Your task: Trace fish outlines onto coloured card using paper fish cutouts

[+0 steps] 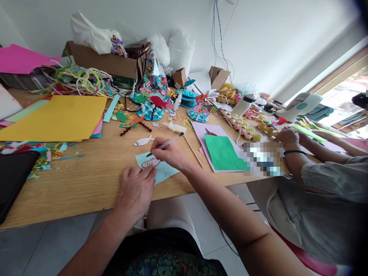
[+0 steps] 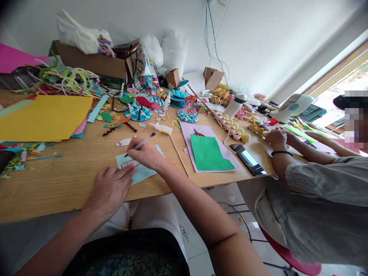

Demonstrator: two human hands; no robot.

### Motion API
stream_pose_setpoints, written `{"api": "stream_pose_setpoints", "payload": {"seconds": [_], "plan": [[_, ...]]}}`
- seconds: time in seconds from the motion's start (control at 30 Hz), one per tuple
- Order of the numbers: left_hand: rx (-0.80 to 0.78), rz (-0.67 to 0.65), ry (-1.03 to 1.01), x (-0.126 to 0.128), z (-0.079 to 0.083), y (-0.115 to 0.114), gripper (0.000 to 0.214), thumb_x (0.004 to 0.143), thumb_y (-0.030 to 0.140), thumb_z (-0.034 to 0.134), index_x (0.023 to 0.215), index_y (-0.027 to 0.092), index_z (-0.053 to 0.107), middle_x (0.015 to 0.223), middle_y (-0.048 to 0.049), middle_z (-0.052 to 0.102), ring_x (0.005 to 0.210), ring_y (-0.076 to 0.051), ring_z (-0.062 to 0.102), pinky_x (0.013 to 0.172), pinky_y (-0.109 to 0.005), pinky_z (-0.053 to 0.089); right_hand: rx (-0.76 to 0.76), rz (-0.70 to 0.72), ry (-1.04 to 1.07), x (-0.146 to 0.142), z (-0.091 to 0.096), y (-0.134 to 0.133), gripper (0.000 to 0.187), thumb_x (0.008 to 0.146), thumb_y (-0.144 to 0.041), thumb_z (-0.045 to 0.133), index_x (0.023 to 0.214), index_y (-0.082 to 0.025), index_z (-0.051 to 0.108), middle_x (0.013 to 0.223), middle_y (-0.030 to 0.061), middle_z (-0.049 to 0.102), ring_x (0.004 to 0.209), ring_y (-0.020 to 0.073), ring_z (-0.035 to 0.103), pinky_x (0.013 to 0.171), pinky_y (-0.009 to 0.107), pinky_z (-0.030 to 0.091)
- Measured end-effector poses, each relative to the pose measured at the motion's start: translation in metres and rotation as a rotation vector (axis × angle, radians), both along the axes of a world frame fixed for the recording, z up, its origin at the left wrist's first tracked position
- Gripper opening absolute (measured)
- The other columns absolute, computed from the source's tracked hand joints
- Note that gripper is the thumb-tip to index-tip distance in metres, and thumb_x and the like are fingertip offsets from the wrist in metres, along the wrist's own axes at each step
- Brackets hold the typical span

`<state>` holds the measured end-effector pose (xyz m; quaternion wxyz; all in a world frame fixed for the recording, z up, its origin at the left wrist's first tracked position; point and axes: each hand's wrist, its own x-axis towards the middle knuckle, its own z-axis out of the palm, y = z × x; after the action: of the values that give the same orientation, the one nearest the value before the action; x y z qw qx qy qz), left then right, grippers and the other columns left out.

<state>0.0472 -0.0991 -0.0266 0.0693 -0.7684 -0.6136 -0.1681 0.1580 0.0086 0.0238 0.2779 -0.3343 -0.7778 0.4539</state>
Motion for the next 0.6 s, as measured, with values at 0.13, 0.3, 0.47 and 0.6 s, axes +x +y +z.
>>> {"api": "stream_pose_setpoints", "payload": {"seconds": [0.13, 0.3, 0.47, 0.6], "plan": [[-0.005, -0.003, 0.007, -0.001, 0.001, 0.001, 0.029, 0.084, 0.018, 0.044, 0.108, 0.021, 0.061, 0.114, -0.0049, 0.063, 0.089, -0.026, 0.055, 0.083, -0.048, 0.036, 0.104, -0.163, 0.057, 0.021, 0.0, -0.005, 0.005, 0.072, -0.017, 0.047, 0.07, -0.017, 0.051, 0.06, -0.0043, 0.049, 0.054, 0.0074, 0.043, 0.051, 0.019, 0.033], [-0.07, -0.062, 0.056, -0.005, 0.013, 0.012, 0.027, 0.086, 0.017, 0.04, 0.096, 0.022, 0.064, 0.103, -0.0051, 0.067, 0.086, -0.025, 0.057, 0.084, -0.047, 0.036, 0.293, -0.197, -0.115, 0.049, -0.01, -0.019, 0.014, 0.082, -0.024, 0.047, 0.08, -0.017, 0.059, 0.072, 0.0004, 0.059, 0.067, 0.0101, 0.053, 0.063, 0.021, 0.038], [-0.181, -0.183, 0.04, -0.018, 0.027, 0.035, 0.023, 0.08, 0.017, 0.049, 0.099, 0.02, 0.062, 0.097, -0.0065, 0.066, 0.092, -0.026, 0.055, 0.081, -0.04, 0.041, 0.439, -0.236, -0.172, 0.07, -0.026, -0.027, 0.017, 0.084, -0.025, 0.047, 0.089, -0.018, 0.061, 0.081, 0.0034, 0.062, 0.073, 0.0124, 0.055, 0.067, 0.023, 0.04], [-0.268, -0.22, 0.027, -0.031, 0.031, 0.058, 0.021, 0.08, 0.022, 0.049, 0.097, 0.016, 0.059, 0.102, -0.0087, 0.061, 0.102, -0.024, 0.051, 0.088, -0.035, 0.04, 0.47, -0.293, -0.281, 0.077, -0.034, -0.034, 0.019, 0.082, -0.022, 0.048, 0.095, -0.016, 0.061, 0.087, 0.007, 0.063, 0.075, 0.0149, 0.057, 0.067, 0.026, 0.042]]}}
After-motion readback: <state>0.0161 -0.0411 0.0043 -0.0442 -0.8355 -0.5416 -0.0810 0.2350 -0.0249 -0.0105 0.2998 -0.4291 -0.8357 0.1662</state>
